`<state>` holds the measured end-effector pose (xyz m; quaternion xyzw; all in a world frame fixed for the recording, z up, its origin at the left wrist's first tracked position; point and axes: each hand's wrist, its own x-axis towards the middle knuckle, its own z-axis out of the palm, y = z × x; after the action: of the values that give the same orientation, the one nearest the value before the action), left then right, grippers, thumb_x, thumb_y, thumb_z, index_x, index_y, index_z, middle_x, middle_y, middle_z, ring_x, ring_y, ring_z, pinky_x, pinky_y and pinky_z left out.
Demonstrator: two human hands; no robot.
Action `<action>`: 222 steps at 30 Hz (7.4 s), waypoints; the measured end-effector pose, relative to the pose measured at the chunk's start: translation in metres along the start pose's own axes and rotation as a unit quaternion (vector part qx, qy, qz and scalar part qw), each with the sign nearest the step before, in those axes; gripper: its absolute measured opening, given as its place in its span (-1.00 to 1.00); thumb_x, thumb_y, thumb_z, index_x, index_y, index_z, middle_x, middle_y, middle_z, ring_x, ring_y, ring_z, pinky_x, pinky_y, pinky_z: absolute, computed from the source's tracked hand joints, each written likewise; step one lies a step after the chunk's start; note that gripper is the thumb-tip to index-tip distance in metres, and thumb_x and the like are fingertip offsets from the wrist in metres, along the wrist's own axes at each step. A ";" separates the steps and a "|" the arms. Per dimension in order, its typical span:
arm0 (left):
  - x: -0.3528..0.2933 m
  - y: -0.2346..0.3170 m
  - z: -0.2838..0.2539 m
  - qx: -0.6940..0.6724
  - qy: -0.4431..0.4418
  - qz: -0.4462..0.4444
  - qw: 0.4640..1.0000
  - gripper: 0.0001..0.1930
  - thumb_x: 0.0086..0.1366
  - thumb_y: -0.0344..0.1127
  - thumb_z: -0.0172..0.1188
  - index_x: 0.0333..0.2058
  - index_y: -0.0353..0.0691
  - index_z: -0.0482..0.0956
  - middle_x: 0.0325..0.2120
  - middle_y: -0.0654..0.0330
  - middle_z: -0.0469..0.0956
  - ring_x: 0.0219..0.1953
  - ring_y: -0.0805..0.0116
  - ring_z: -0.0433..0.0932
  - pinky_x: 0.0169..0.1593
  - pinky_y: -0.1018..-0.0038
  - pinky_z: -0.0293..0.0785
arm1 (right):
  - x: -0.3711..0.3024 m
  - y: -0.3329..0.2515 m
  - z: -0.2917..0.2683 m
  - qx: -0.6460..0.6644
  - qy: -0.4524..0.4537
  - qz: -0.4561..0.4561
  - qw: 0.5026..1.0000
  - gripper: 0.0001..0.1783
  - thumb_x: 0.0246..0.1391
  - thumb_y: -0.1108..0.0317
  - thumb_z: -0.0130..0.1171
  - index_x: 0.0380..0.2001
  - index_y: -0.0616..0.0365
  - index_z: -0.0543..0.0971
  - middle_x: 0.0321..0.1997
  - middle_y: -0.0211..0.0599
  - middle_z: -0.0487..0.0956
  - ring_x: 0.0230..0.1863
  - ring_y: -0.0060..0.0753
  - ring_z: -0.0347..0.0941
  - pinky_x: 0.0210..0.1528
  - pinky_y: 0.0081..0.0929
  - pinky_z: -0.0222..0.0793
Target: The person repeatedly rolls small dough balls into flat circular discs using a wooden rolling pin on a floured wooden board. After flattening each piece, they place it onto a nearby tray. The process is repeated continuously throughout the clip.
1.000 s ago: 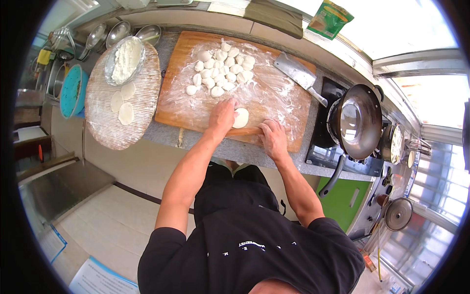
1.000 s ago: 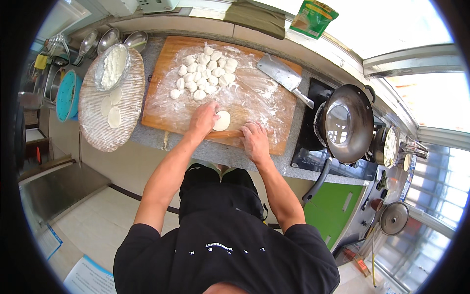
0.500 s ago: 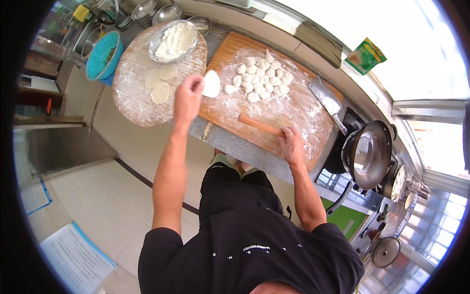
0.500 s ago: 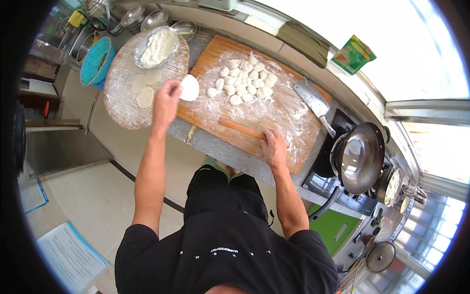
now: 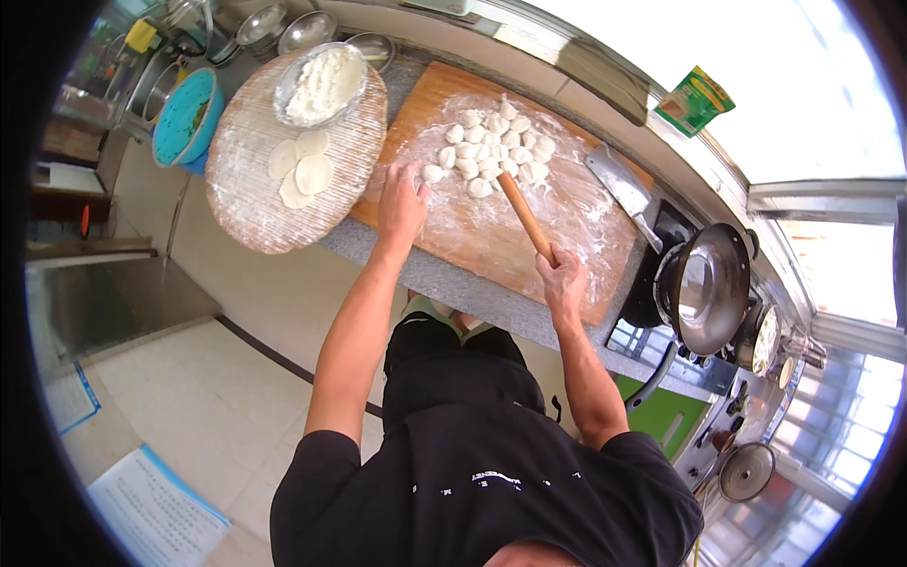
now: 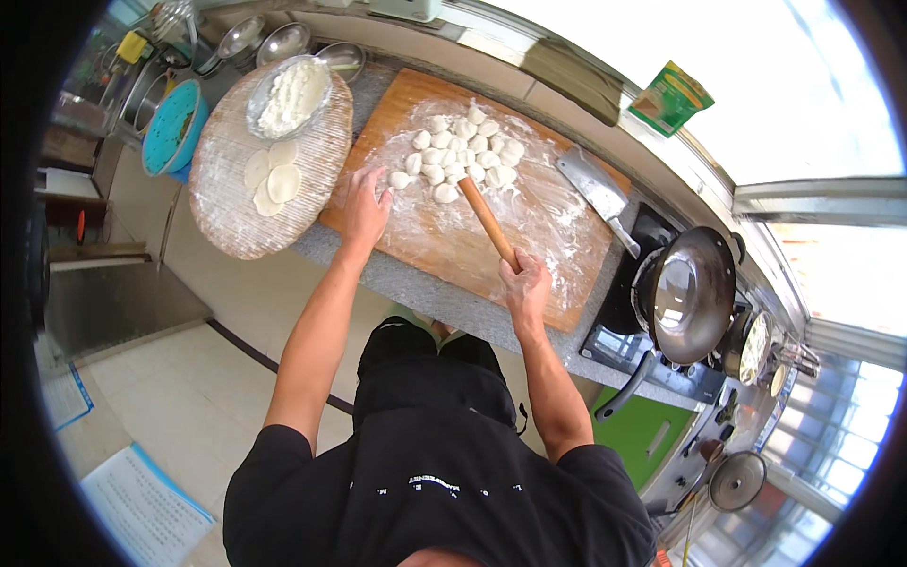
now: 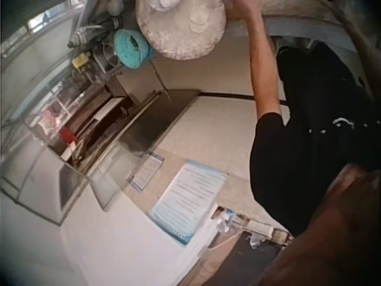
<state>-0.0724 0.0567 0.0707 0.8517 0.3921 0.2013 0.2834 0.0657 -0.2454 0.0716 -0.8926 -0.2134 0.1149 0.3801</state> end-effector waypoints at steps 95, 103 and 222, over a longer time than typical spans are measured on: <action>-0.072 0.086 0.098 0.157 -0.133 0.195 0.959 -0.30 0.61 -0.02 0.07 0.58 -0.20 0.20 0.59 -0.13 0.10 0.65 -0.15 0.00 0.65 -0.14 -0.06 | -0.012 0.047 -0.022 -0.259 -0.066 -0.180 0.947 -0.43 0.49 0.12 0.03 0.47 0.02 0.48 0.57 -0.13 0.41 0.64 -0.02 0.21 0.60 -0.02 0.16; -0.006 0.091 0.132 0.153 -0.085 0.198 0.965 -0.21 0.62 0.10 0.03 0.60 -0.27 0.13 0.63 -0.14 0.04 0.68 -0.13 -0.04 0.69 -0.12 -0.16 | 0.073 0.038 -0.001 -0.336 -0.031 -0.115 0.934 0.03 0.46 -0.38 -0.12 0.69 0.14 0.06 0.80 -0.13 0.01 0.78 -0.05 -0.07 0.77 0.09 -0.24; -0.068 0.115 0.104 -0.005 -0.207 0.212 0.955 -0.57 0.48 -0.19 0.31 0.22 -0.25 0.59 0.19 0.01 0.55 0.28 -0.01 0.52 0.33 0.05 0.49 | -0.002 0.049 -0.050 0.072 0.113 -0.017 0.991 -0.60 0.10 0.57 0.47 0.03 0.23 0.70 -0.05 -0.18 0.71 -0.04 -0.22 0.68 0.07 -0.36 0.57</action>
<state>0.0084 -0.0909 0.0570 0.9368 0.1346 0.0775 0.3135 0.0963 -0.3081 0.0699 -0.8663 -0.1755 0.0216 0.4671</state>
